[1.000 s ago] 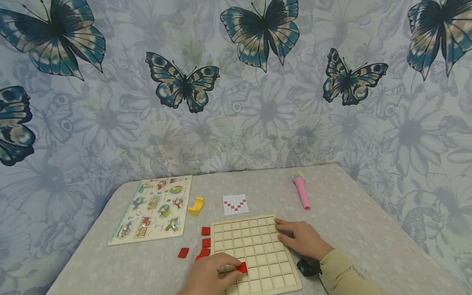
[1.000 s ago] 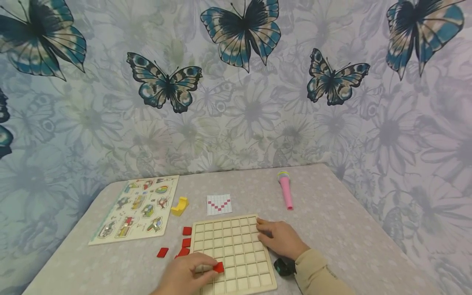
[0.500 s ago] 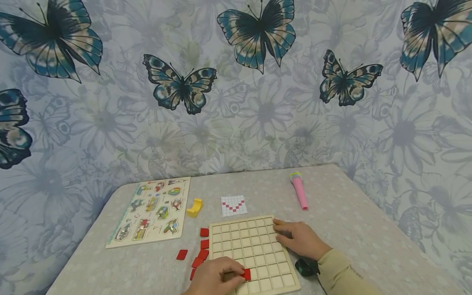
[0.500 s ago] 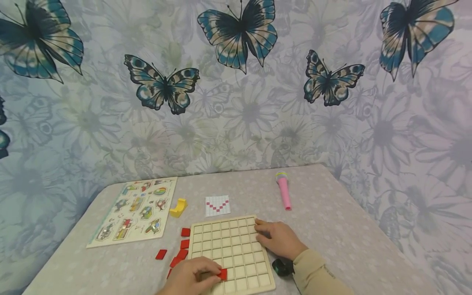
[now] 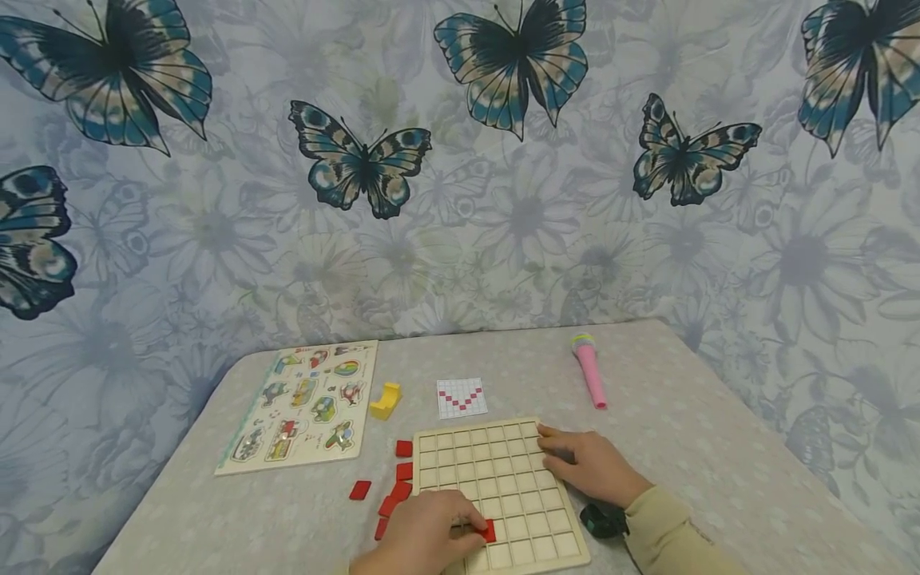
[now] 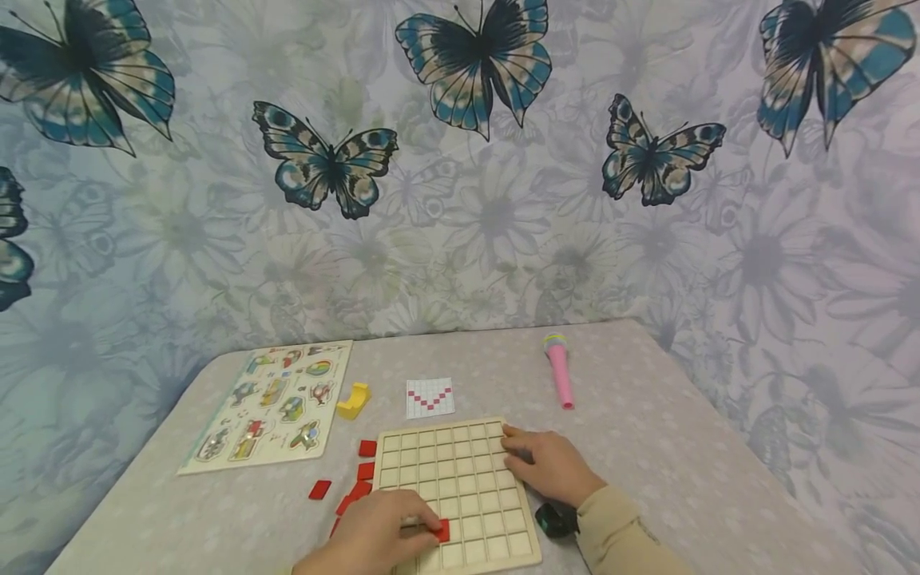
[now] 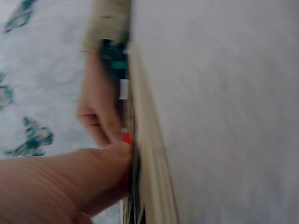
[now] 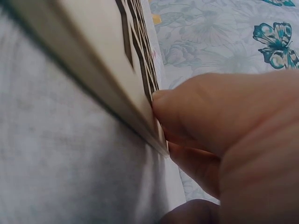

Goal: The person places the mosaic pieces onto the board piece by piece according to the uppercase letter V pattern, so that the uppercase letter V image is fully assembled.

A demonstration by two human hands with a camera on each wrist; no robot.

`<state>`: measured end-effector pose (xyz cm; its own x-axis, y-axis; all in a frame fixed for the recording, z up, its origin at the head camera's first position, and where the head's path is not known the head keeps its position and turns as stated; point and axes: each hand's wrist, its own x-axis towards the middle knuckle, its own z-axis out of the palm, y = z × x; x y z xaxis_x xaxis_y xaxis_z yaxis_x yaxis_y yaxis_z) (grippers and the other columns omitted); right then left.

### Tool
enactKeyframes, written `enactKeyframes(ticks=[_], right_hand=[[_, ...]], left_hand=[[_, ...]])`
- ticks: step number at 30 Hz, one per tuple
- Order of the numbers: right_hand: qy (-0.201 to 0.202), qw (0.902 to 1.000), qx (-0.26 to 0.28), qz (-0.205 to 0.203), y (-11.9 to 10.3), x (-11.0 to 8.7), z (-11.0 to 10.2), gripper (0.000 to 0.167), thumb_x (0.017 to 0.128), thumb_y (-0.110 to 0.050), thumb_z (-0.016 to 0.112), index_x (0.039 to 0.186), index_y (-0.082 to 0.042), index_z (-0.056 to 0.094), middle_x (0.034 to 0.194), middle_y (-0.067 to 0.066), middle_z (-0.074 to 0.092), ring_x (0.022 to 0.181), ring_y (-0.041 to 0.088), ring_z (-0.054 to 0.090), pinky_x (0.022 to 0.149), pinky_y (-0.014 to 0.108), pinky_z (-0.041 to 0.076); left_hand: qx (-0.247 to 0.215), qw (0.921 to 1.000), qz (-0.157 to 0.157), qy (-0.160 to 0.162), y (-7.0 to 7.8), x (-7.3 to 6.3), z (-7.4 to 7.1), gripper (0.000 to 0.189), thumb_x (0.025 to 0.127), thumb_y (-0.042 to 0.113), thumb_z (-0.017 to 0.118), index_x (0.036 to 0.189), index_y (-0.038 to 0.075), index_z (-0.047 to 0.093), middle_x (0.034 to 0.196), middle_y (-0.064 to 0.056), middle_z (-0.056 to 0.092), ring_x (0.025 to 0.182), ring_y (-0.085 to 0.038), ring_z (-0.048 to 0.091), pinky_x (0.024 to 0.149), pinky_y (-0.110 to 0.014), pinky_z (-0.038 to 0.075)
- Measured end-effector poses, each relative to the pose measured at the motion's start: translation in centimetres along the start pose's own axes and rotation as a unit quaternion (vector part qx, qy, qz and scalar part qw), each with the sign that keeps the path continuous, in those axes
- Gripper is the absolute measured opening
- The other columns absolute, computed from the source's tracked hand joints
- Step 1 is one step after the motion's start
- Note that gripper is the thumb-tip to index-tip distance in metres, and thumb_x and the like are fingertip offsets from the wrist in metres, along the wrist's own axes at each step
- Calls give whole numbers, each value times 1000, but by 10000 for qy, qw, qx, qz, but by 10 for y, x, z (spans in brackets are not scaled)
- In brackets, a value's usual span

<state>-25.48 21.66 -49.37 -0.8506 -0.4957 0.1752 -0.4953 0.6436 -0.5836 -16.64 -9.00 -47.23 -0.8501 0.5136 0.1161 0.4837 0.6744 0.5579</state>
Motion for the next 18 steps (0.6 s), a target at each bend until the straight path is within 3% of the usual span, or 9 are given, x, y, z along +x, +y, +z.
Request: enactKeyframes(ticks=[6, 12, 18], right_hand=[[49, 10000, -62, -9, -2, 0, 0, 40, 102, -31, 66, 136, -10, 68, 150, 3, 57, 137, 31, 55, 106, 52, 47], [-53, 10000, 56, 29, -1, -2, 4, 42, 102, -34, 66, 136, -10, 67, 151, 4, 56, 136, 32, 54, 105, 51, 48], [92, 9994, -242, -219, -3, -1, 0, 36, 102, -30, 66, 133, -12, 71, 149, 7, 58, 132, 33, 59, 102, 52, 50]], left_hand=[[170, 9946, 846, 577, -9, -4, 13, 7, 92, 33, 79, 98, 32, 82, 103, 24, 71, 89, 9, 64, 75, -14, 50], [86, 9933, 931, 680, -8, -4, 21, 5, 91, 33, 79, 94, 31, 83, 103, 24, 70, 78, 16, 57, 68, -8, 44], [13, 9927, 974, 718, -10, 1, 22, 7, 91, 36, 79, 95, 33, 83, 103, 24, 70, 86, 13, 62, 72, -12, 48]])
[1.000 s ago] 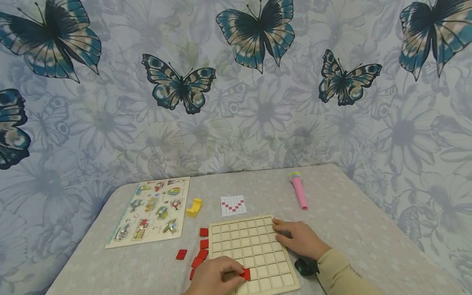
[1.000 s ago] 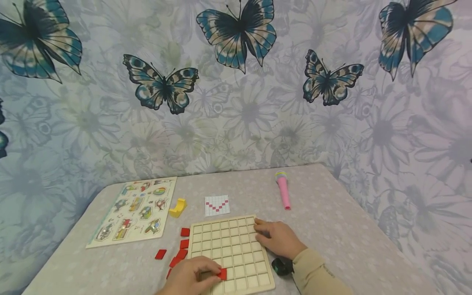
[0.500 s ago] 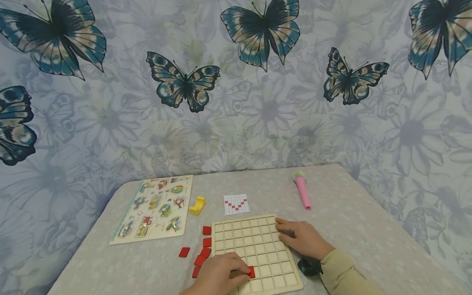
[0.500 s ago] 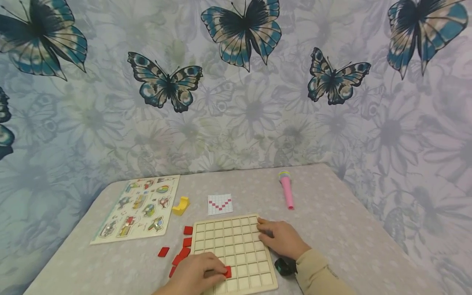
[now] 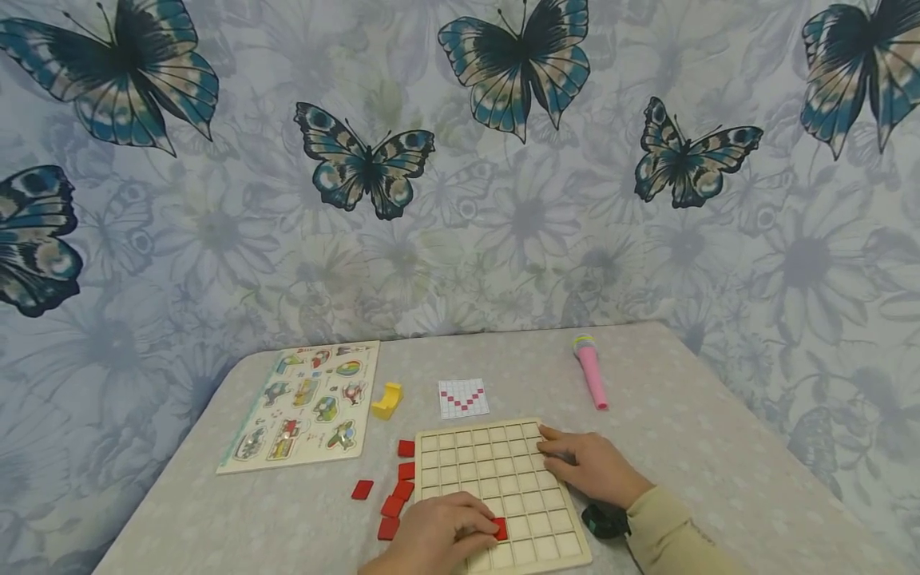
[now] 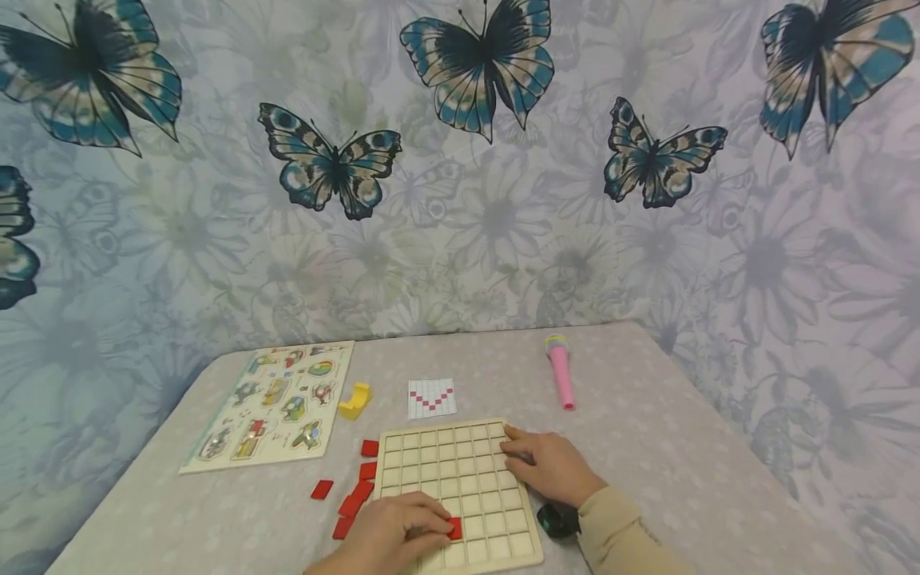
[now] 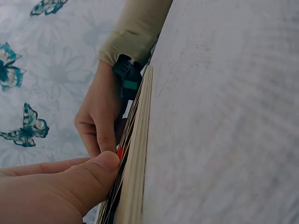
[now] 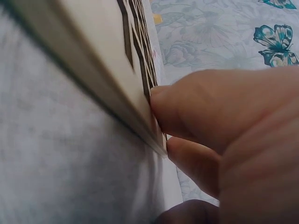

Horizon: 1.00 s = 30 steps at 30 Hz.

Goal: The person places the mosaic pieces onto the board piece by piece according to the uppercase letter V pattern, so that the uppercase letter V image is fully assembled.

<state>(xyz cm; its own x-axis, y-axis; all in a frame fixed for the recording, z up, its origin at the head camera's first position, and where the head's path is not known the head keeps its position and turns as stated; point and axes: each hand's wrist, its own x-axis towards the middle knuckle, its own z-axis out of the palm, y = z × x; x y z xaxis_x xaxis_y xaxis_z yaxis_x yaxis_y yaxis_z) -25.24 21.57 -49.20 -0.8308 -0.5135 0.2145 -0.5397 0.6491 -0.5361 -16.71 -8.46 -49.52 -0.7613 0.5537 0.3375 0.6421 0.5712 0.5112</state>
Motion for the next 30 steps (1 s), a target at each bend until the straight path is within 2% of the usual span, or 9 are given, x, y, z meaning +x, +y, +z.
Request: enactKeyframes(ticks=[8, 15, 21, 24, 27, 30], right_hand=[[-13, 9997, -214, -77, 3, 0, -1, 34, 103, -32, 65, 132, -16, 71, 149, 7, 57, 130, 33, 60, 99, 51, 53], [-118, 9999, -62, 50, -6, 1, -3, 32, 102, -29, 65, 130, -13, 73, 148, 10, 58, 127, 35, 62, 97, 51, 54], [-127, 9995, -203, 205, -9, 2, -5, 29, 101, -29, 66, 125, -14, 76, 145, 9, 61, 124, 37, 64, 96, 53, 54], [-79, 9995, -232, 204, -7, 1, -4, 29, 101, -29, 67, 125, -15, 76, 145, 8, 61, 126, 36, 63, 97, 53, 54], [-11, 9996, -170, 211, -4, -1, -3, 33, 100, -27, 68, 130, -12, 72, 146, 6, 61, 130, 35, 61, 100, 53, 52], [1, 9997, -47, 258, -3, -2, -3, 38, 100, -27, 68, 134, -10, 69, 146, 4, 60, 133, 35, 58, 102, 53, 50]], left_hand=[[-222, 9987, -360, -278, 0, 3, 0, 9, 90, 41, 80, 96, 35, 83, 104, 28, 69, 88, 11, 61, 74, -15, 49], [105, 9998, -87, -166, 0, 2, -2, 10, 92, 37, 78, 100, 32, 82, 104, 27, 70, 93, 10, 64, 77, -15, 51], [266, 9996, 8, -112, 0, 2, -2, 9, 92, 37, 78, 100, 33, 80, 104, 26, 70, 92, 10, 64, 76, -15, 51], [109, 9998, -179, 2, -1, 1, -3, 11, 92, 40, 78, 100, 33, 80, 103, 26, 71, 93, 8, 65, 78, -17, 53], [-113, 9976, -590, 332, -5, 0, -8, 15, 92, 45, 76, 100, 33, 79, 102, 25, 72, 94, 6, 66, 78, -21, 54], [-368, 9895, -1176, 755, -12, 1, -17, 15, 92, 47, 75, 97, 33, 79, 99, 23, 73, 76, 3, 62, 65, -22, 51]])
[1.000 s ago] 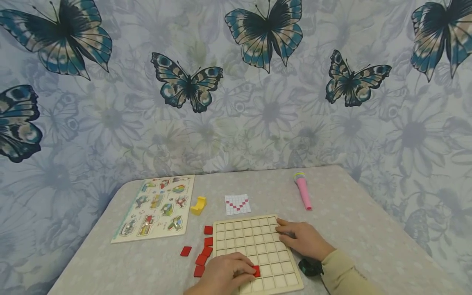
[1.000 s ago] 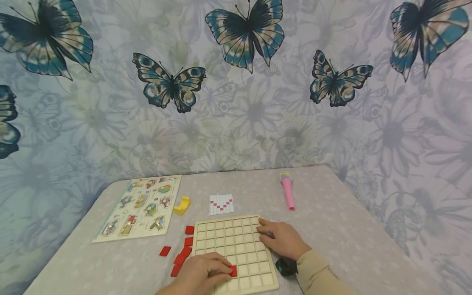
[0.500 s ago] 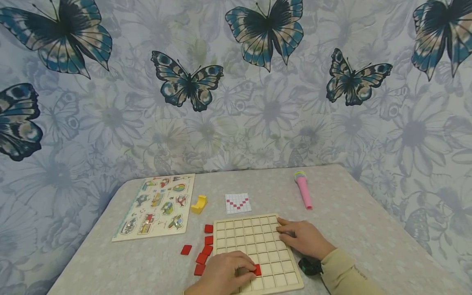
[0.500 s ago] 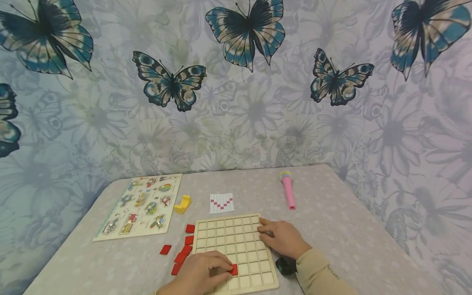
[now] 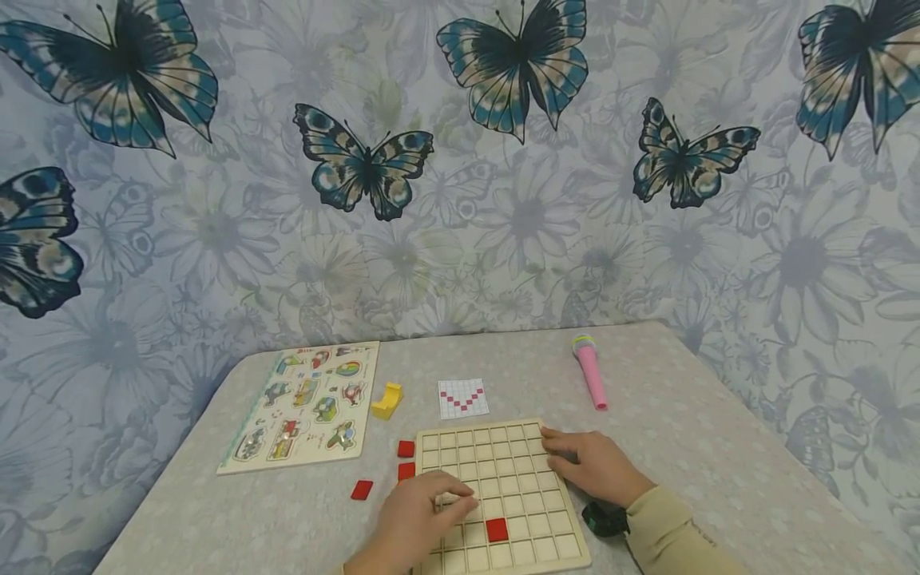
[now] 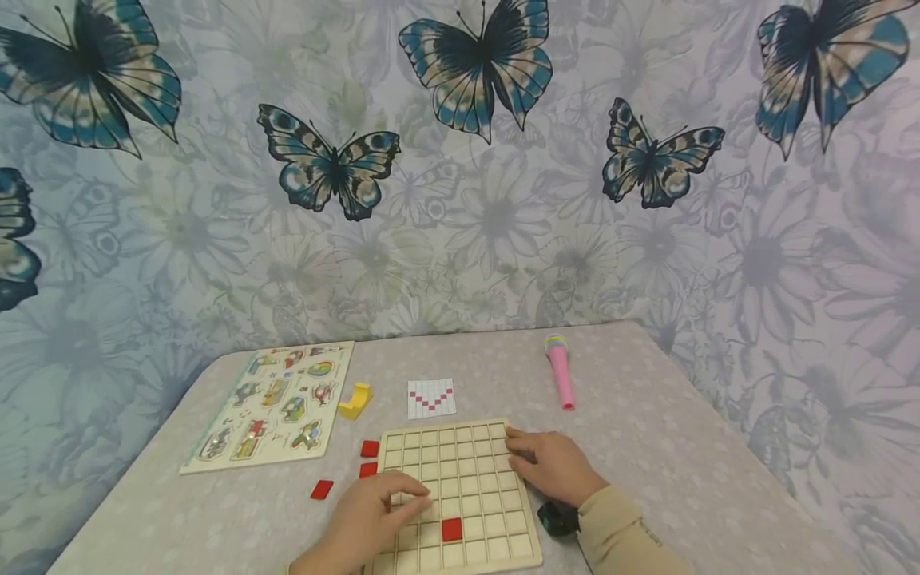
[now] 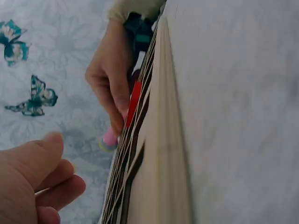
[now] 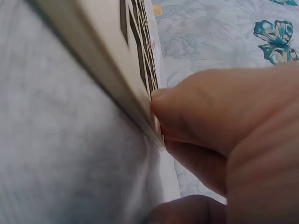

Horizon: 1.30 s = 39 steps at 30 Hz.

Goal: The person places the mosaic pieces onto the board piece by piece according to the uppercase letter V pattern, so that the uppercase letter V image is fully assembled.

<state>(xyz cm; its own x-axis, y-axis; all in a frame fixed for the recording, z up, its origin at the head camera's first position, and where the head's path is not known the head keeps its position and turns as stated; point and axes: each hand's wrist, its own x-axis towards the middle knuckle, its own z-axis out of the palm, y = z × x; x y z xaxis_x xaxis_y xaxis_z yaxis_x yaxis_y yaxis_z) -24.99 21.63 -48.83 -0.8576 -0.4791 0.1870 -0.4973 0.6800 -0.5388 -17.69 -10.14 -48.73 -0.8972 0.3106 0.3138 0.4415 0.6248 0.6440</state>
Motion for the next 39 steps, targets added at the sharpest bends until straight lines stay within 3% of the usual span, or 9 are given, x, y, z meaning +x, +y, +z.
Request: enactKeyframes(ticks=[4, 7, 14, 18, 25, 29, 32, 35, 39], right_hand=[[-44, 10000, 62, 51, 1, 0, 0, 39, 101, -28, 68, 135, -9, 68, 147, 3, 60, 133, 35, 57, 102, 53, 50], [-46, 9999, 55, 70, 1, 0, 0, 39, 101, -28, 68, 135, -9, 68, 148, 3, 59, 134, 35, 57, 103, 53, 49], [-48, 9999, 55, 88, 1, 1, -1, 41, 101, -29, 67, 136, -10, 67, 148, 1, 59, 136, 35, 55, 105, 54, 48], [-37, 10000, 16, 71, 3, 1, -1, 40, 101, -31, 67, 136, -10, 68, 148, 0, 59, 135, 34, 56, 103, 53, 49], [-62, 9999, 70, 65, 4, 0, -1, 40, 102, -31, 67, 136, -10, 68, 148, 1, 59, 133, 34, 57, 102, 52, 50], [-98, 9999, 113, 87, 3, 0, -2, 40, 102, -31, 67, 136, -10, 68, 148, 2, 59, 134, 34, 57, 103, 52, 49], [-156, 9997, 165, 117, 3, 1, -2, 41, 102, -33, 66, 137, -10, 67, 149, 1, 58, 135, 34, 56, 104, 53, 49], [-190, 9996, 153, 149, 5, 2, -1, 43, 102, -35, 66, 137, -11, 67, 150, 0, 57, 137, 34, 54, 104, 53, 48], [-186, 9996, 112, 171, 6, 1, 0, 43, 102, -36, 65, 138, -11, 66, 150, 0, 57, 137, 34, 54, 105, 53, 48]], left_hand=[[-274, 9971, -627, 336, -13, 6, -13, 12, 89, 45, 79, 93, 34, 80, 93, 18, 74, 53, 0, 41, 49, -21, 37], [-287, 9949, -874, 410, -22, 10, -19, 9, 88, 42, 80, 92, 34, 80, 87, 13, 73, 49, 0, 36, 46, -21, 33], [193, 9816, -1510, 1152, -42, 19, -35, 7, 90, 31, 81, 96, 28, 81, 58, 8, 60, 44, -5, 38, 41, -23, 30], [276, 9747, -1872, 1193, -53, 21, -41, 9, 91, 26, 80, 99, 24, 82, 56, 8, 61, 45, -9, 39, 42, -25, 30], [315, 9732, -1888, 1276, -61, 22, -40, 12, 91, 20, 79, 102, 20, 81, 86, 3, 75, 53, -10, 43, 47, -26, 34], [377, 9723, -1798, 1443, -65, 23, -40, 16, 91, 17, 78, 107, 18, 80, 112, -3, 77, 70, -10, 57, 59, -28, 45], [535, 9718, -1758, 1474, -68, 24, -38, 20, 90, 17, 79, 110, 17, 80, 115, -4, 77, 91, -17, 70, 74, -37, 55], [747, 9718, -1751, 1390, -71, 25, -37, 24, 89, 19, 80, 113, 16, 79, 116, -4, 76, 110, -26, 70, 89, -47, 56], [947, 9735, -1694, 1211, -72, 26, -37, 30, 88, 22, 82, 117, 16, 79, 119, -6, 75, 116, -30, 68, 94, -52, 54]])
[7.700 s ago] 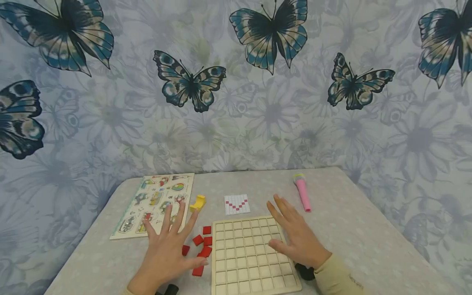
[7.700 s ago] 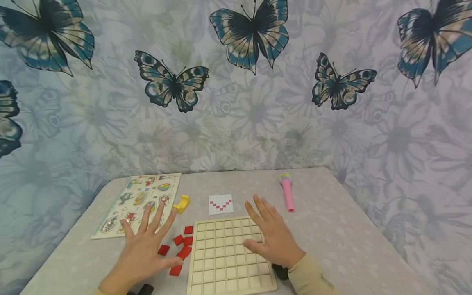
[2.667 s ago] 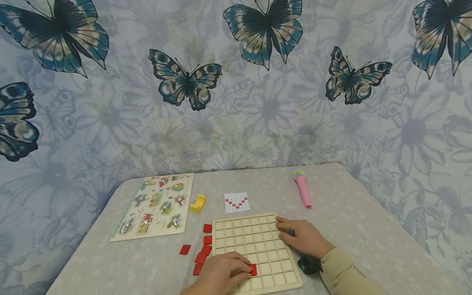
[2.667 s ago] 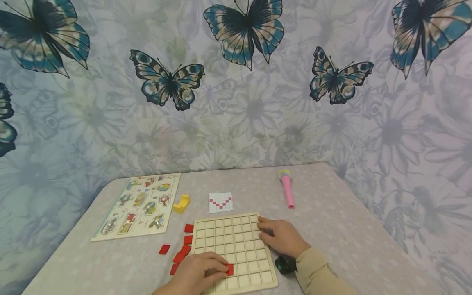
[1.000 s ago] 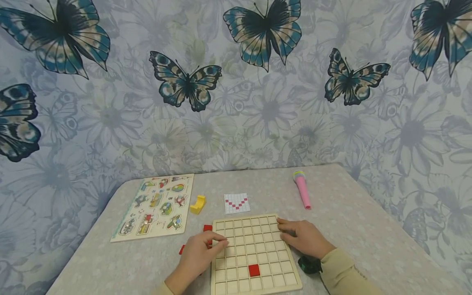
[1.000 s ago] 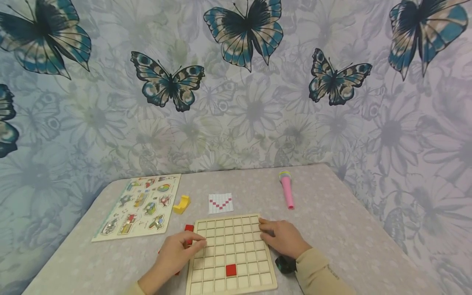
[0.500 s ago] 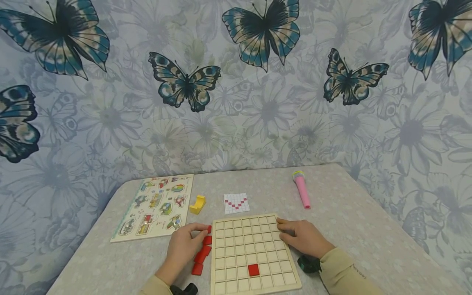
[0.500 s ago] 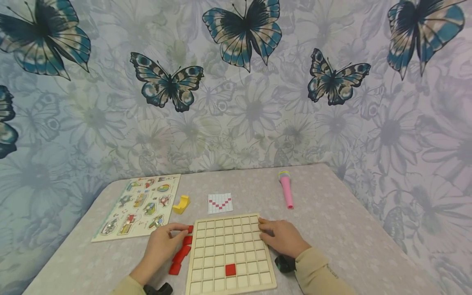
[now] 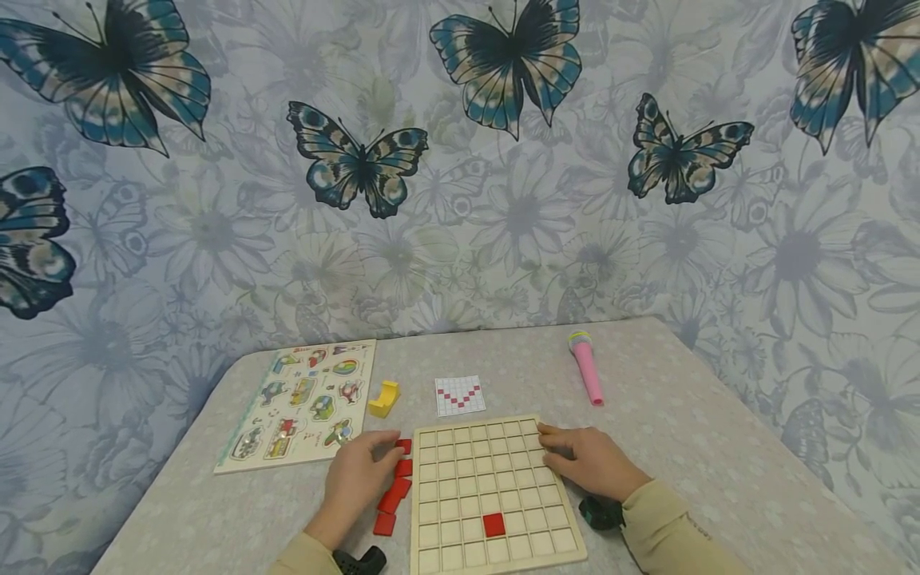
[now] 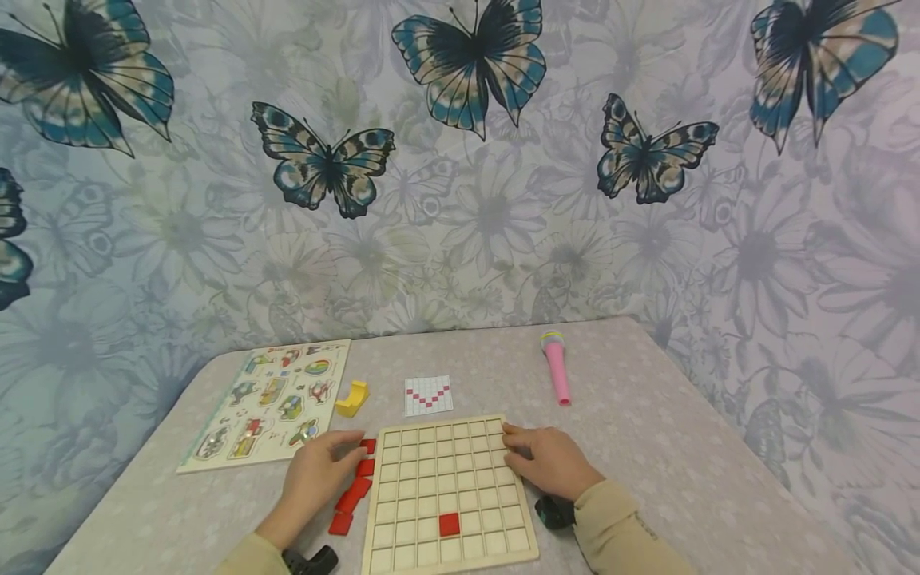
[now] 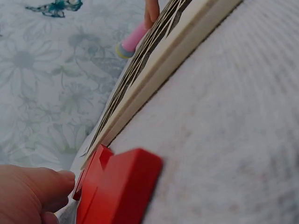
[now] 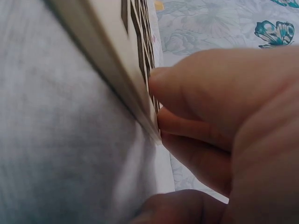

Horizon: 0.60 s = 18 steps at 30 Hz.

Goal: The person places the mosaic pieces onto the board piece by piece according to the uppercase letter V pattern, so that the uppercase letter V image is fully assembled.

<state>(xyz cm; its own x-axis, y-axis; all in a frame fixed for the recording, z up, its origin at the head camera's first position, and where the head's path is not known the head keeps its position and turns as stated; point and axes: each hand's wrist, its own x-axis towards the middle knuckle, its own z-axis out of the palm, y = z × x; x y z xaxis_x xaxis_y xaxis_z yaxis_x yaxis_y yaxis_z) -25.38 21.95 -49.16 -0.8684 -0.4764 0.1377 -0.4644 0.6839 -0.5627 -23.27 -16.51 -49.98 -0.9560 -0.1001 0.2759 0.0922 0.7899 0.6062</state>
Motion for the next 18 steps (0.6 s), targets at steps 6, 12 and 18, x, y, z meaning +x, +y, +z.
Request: enactKeyframes(ticks=[6, 12, 18], right_hand=[[29, 10000, -14, -16, -2, -1, -1, 44, 101, -36, 66, 138, -11, 66, 150, 0, 57, 137, 35, 53, 105, 54, 48], [6, 10000, 27, -12, -4, -2, -2, 44, 102, -34, 66, 138, -10, 66, 150, 2, 57, 137, 35, 53, 105, 53, 48], [-1, 10000, -1, -18, -4, -2, -3, 43, 102, -33, 66, 138, -9, 66, 150, 2, 57, 137, 36, 53, 104, 53, 48]], left_hand=[[149, 9998, 109, -64, 0, -1, -1, 30, 87, 21, 82, 117, 16, 79, 119, -5, 76, 116, -30, 69, 93, -52, 54], [109, 9999, 23, -48, -1, 1, 1, 31, 88, 23, 82, 118, 16, 78, 122, -5, 75, 119, -31, 68, 96, -53, 53], [201, 9997, -6, -112, 0, 1, 0, 25, 90, 25, 80, 114, 19, 81, 114, -1, 78, 112, -27, 71, 90, -50, 56]])
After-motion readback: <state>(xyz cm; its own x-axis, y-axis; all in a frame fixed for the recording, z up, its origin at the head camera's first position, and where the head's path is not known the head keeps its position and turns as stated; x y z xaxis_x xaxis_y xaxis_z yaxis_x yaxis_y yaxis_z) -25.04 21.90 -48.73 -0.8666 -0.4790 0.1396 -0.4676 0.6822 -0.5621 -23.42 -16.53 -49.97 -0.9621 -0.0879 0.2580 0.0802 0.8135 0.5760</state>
